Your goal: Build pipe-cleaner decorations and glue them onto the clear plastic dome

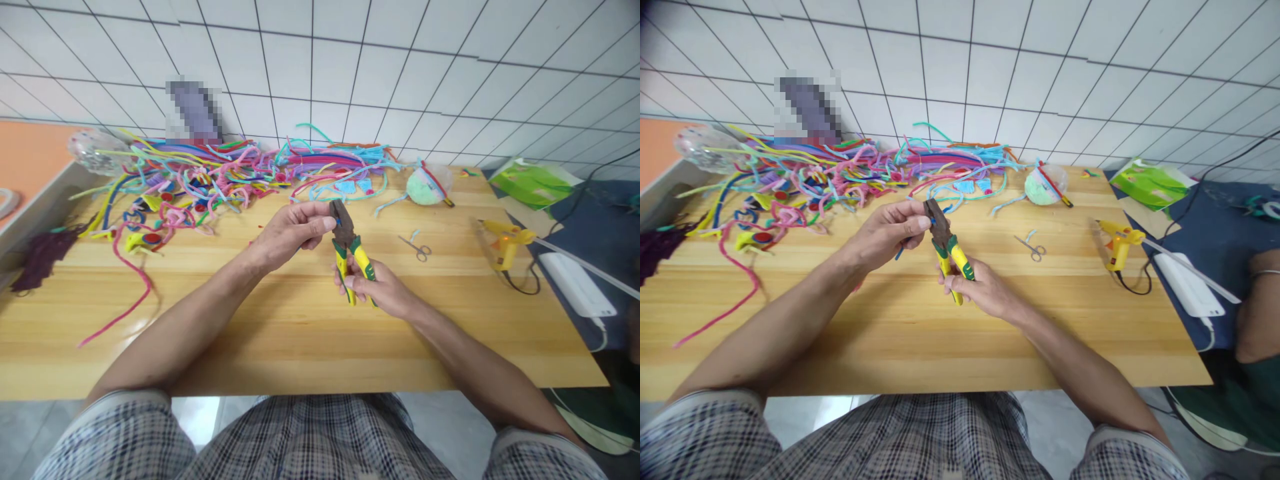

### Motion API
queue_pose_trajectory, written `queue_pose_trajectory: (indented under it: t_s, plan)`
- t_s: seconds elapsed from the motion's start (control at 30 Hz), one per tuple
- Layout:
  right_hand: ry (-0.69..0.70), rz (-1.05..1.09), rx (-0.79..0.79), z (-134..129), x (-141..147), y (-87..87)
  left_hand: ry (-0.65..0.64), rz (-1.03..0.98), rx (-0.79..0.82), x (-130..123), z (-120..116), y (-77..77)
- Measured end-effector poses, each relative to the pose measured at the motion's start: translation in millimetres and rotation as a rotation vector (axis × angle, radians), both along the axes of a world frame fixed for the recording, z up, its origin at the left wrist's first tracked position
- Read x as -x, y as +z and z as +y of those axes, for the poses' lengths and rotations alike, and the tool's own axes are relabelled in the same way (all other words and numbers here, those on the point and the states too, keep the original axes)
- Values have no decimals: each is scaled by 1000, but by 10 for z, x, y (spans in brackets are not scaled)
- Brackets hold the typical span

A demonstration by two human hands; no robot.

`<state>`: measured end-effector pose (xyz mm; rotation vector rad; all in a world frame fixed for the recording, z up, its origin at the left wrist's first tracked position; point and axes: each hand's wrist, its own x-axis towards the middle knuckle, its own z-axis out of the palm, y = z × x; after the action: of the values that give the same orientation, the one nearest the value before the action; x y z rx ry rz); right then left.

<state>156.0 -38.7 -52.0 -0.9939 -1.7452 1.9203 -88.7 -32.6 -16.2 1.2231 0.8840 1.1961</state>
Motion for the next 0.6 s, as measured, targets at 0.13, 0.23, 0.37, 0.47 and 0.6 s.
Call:
queue_pose_trajectory:
  t_s: [0.13,0.23,0.37,0.47,0.6]
  plan:
    - [-15,0,-1,-2,2,4,0,-4,-10,1,-4,0]
    - [-20,-4,-10,-4,16,7,-4,-5,-15,1,-8,6]
    - [-42,13,-2,-11,35,2,-11,-10,-18,-1,-10,19]
    - [-47,23,4,-17,35,-12,-2,7,-25,-4,-15,32]
    - [-35,-5,-1,-18,28,-23,3,39,-36,-2,-22,53]
